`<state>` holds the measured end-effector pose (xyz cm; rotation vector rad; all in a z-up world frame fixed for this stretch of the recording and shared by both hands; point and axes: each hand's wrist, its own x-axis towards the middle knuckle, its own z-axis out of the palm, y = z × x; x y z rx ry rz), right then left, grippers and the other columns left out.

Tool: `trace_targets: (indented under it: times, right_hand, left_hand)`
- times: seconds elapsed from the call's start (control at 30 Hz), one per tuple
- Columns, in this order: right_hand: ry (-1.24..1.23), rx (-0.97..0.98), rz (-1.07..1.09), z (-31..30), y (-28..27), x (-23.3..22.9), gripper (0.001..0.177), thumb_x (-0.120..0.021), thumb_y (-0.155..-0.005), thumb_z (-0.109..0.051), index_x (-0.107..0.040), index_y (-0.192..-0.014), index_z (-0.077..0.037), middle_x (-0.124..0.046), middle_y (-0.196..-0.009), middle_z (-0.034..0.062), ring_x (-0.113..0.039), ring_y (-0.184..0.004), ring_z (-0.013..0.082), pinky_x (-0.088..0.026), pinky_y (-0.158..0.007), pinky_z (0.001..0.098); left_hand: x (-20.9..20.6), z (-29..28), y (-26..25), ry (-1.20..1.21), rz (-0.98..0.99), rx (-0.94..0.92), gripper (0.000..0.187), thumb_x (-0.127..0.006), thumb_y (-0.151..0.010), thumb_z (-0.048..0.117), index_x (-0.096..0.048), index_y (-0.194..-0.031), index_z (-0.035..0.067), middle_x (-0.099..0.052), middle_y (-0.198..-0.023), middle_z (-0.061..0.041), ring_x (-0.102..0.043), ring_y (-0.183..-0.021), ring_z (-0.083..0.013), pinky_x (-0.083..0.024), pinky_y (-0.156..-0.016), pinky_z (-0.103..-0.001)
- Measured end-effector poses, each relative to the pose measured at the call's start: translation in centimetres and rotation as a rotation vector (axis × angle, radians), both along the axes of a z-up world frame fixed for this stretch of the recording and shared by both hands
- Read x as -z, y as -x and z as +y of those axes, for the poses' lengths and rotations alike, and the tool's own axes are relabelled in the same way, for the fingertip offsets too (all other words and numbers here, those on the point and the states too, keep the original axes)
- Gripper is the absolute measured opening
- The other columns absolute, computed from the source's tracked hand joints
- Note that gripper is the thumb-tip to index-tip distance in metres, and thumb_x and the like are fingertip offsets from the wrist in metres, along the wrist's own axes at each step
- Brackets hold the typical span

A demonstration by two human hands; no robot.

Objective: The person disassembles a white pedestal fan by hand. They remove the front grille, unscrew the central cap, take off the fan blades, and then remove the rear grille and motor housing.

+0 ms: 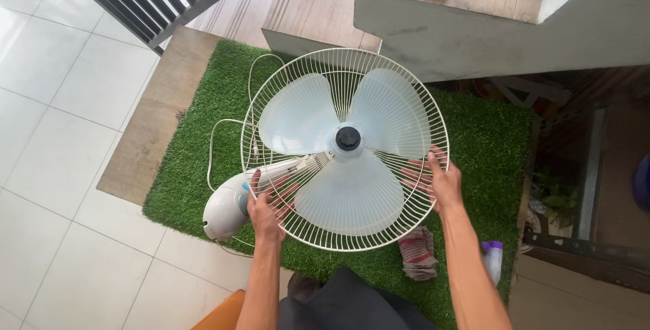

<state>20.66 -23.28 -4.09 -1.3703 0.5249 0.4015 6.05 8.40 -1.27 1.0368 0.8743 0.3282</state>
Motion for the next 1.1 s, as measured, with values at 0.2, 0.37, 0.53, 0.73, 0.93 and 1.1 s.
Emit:
trace_targets:
  times: [0.2, 0.37, 0.53, 0.73, 0.93, 1.1]
  right_hand:
    - [-0.078, 0.085, -0.083, -0.2, 4.1, 0.0, 0.053, -0.057, -0.1, -0.024, -0.045, -0.15, -0.009, -0.069, -0.116, 0.0305, -0.075, -0.094, 0.0404, -0.068, -0.077, 0.0522]
    - [-0.026, 0.128, -0.133, 0.2, 8.5, 0.7, 0.062, -0.063, -0.097, -0.029, -0.046, -0.153, -0.009, -0.072, -0.119, 0.0282, -0.072, -0.093, 0.042, -0.06, -0.071, 0.0584]
    - [-0.038, 0.254, -0.13, 3.0, 11.1, 0.7, 0.064, -0.064, -0.095, -0.03, -0.042, -0.151, -0.01, -0.07, -0.119, 0.0254, -0.075, -0.098, 0.0381, -0.067, -0.08, 0.0506]
    - [-0.094, 0.338, -0.099, 4.4, 12.3, 2.2, 0.064, -0.065, -0.094, -0.024, -0.042, -0.152, -0.008, -0.066, -0.119, 0.0268, -0.073, -0.098, 0.0378, -0.065, -0.081, 0.0528]
    - [0.04, 0.366, -0.017, 3.8, 12.7, 3.9, 0.054, -0.06, -0.097, -0.022, -0.046, -0.149, -0.01, -0.068, -0.124, 0.0222, -0.072, -0.103, 0.0338, -0.063, -0.084, 0.048]
    - [0.705, 0.251, -0.319, 3.8, 12.0, 2.7, 0.058, -0.068, -0.093, -0.027, -0.051, -0.144, -0.005, -0.057, -0.126, 0.0187, -0.062, -0.11, 0.0303, -0.052, -0.094, 0.0513]
  left_hand:
    - [-0.8, 1.4, 1.3, 0.027, -0.106, 0.062, 0.067, -0.025, -0.09, 0.003, -0.03, -0.156, 0.012, -0.064, -0.128, -0.03, -0.073, -0.101, -0.0399, -0.062, -0.076, -0.046]
    - [-1.5, 3.7, 2.3, 0.019, -0.11, 0.133, 0.062, -0.026, -0.095, 0.005, -0.032, -0.157, 0.011, -0.064, -0.127, -0.031, -0.072, -0.102, -0.0398, -0.062, -0.076, -0.045]
    - [-1.4, 7.0, 1.3, -0.024, -0.139, 0.263, 0.061, -0.026, -0.097, 0.006, -0.034, -0.157, 0.013, -0.066, -0.127, -0.028, -0.074, -0.102, -0.0386, -0.063, -0.078, -0.045]
    - [0.5, 8.3, 0.8, 0.057, -0.06, 0.307, 0.06, -0.028, -0.098, 0.009, -0.033, -0.157, 0.018, -0.066, -0.129, -0.024, -0.073, -0.105, -0.0374, -0.063, -0.082, -0.047]
    - [1.3, 9.1, 0.3, 0.142, -0.062, 0.357, 0.063, -0.03, -0.095, 0.006, -0.031, -0.156, 0.019, -0.062, -0.134, -0.024, -0.071, -0.109, -0.0366, -0.065, -0.084, -0.05]
    - [0.5, 9.6, -0.3, 0.112, -0.026, 0.442, 0.061, -0.032, -0.097, 0.009, -0.027, -0.157, 0.02, -0.061, -0.136, -0.022, -0.07, -0.111, -0.0349, -0.063, -0.085, -0.049]
